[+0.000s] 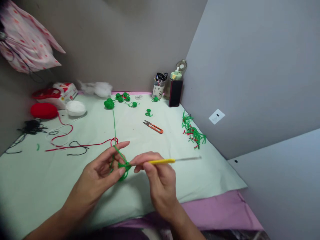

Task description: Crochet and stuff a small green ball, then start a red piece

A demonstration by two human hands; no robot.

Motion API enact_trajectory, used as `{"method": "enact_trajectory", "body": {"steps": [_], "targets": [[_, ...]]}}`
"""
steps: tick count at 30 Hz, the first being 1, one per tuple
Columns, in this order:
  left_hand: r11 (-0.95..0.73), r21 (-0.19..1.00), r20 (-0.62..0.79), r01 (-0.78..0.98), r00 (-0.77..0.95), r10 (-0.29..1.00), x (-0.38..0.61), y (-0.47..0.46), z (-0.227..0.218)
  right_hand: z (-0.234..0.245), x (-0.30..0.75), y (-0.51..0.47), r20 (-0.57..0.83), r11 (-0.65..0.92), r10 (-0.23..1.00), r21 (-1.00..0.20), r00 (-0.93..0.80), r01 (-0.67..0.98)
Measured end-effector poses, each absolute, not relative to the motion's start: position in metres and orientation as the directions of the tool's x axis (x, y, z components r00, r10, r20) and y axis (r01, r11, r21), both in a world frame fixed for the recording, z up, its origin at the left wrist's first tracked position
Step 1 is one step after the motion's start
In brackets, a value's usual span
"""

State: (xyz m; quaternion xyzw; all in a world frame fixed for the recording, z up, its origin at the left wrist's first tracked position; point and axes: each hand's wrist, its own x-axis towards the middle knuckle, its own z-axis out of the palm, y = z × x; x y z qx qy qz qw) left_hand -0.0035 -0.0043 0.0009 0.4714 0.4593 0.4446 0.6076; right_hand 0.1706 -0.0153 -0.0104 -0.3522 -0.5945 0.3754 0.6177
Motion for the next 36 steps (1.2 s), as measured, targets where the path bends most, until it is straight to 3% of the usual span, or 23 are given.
{"method": "enact_trajectory", "body": {"steps": [3, 5, 7, 9, 11, 13, 15, 18, 22, 25, 28, 30, 32, 34, 36], "targets": [[0.107, 0.993, -0.102, -0.058, 0.085, 0.991, 0.0, -0.009, -0.001, -0.01, 0.17, -0.021, 0.625, 0.631, 0.773, -0.742, -0.104, 0.226], [0.114, 0.99, -0.112, -0.083, 0.034, 0.993, 0.002, -0.011, -0.001, -0.014, 0.17, -0.024, 0.703, 0.702, 0.688, -0.582, -0.181, 0.409], [0.186, 0.964, -0.172, -0.191, 0.086, 0.981, 0.003, -0.011, 0.0, -0.019, 0.171, -0.025, 0.756, 0.727, 0.608, -0.407, -0.243, 0.553], [0.322, 0.888, -0.255, -0.328, 0.23, 0.939, 0.001, -0.009, 0.003, -0.022, 0.171, -0.026, 0.783, 0.729, 0.57, -0.341, -0.25, 0.594], [0.436, 0.797, -0.304, -0.417, 0.347, 0.888, -0.003, -0.005, 0.006, -0.022, 0.171, -0.024, 0.765, 0.709, 0.63, -0.495, -0.136, 0.502], [0.451, 0.764, -0.312, -0.462, 0.348, 0.884, -0.006, -0.002, 0.008, -0.018, 0.17, -0.021, 0.673, 0.641, 0.738, -0.723, 0.05, 0.258], [0.397, 0.787, -0.275, -0.472, 0.308, 0.911, -0.008, -0.002, 0.01, -0.014, 0.168, -0.016, 0.544, 0.55, 0.829, -0.835, 0.131, -0.011], [0.336, 0.837, -0.205, -0.432, 0.322, 0.924, -0.006, -0.004, 0.007, -0.011, 0.165, -0.012, 0.492, 0.498, 0.867, -0.861, 0.076, -0.1], [0.298, 0.886, -0.2, -0.355, 0.287, 0.937, -0.003, -0.005, 0.001, -0.016, 0.163, -0.017, 0.553, 0.545, 0.833, -0.828, 0.028, 0.133], [0.301, 0.868, -0.214, -0.395, 0.248, 0.945, -0.001, -0.006, 0.0, -0.023, 0.165, -0.024, 0.677, 0.645, 0.733, -0.663, -0.062, 0.38], [0.433, 0.76, -0.295, -0.484, 0.337, 0.894, -0.001, -0.004, 0.002, -0.025, 0.167, -0.026, 0.767, 0.709, 0.621, -0.462, -0.161, 0.532], [0.522, 0.675, -0.34, -0.521, 0.407, 0.848, -0.002, -0.001, 0.005, -0.023, 0.168, -0.024, 0.759, 0.687, 0.649, -0.554, -0.054, 0.47], [0.527, 0.649, -0.346, -0.548, 0.404, 0.847, -0.003, 0.0, 0.007, -0.02, 0.168, -0.021, 0.67, 0.625, 0.734, -0.732, 0.115, 0.272], [0.463, 0.698, -0.322, -0.546, 0.338, 0.884, -0.002, -0.001, 0.007, -0.017, 0.167, -0.017, 0.551, 0.551, 0.816, -0.833, 0.175, 0.053], [0.393, 0.777, -0.278, -0.492, 0.291, 0.915, -0.001, -0.004, 0.006, -0.017, 0.164, -0.014, 0.489, 0.498, 0.863, -0.866, 0.13, -0.051]]}}
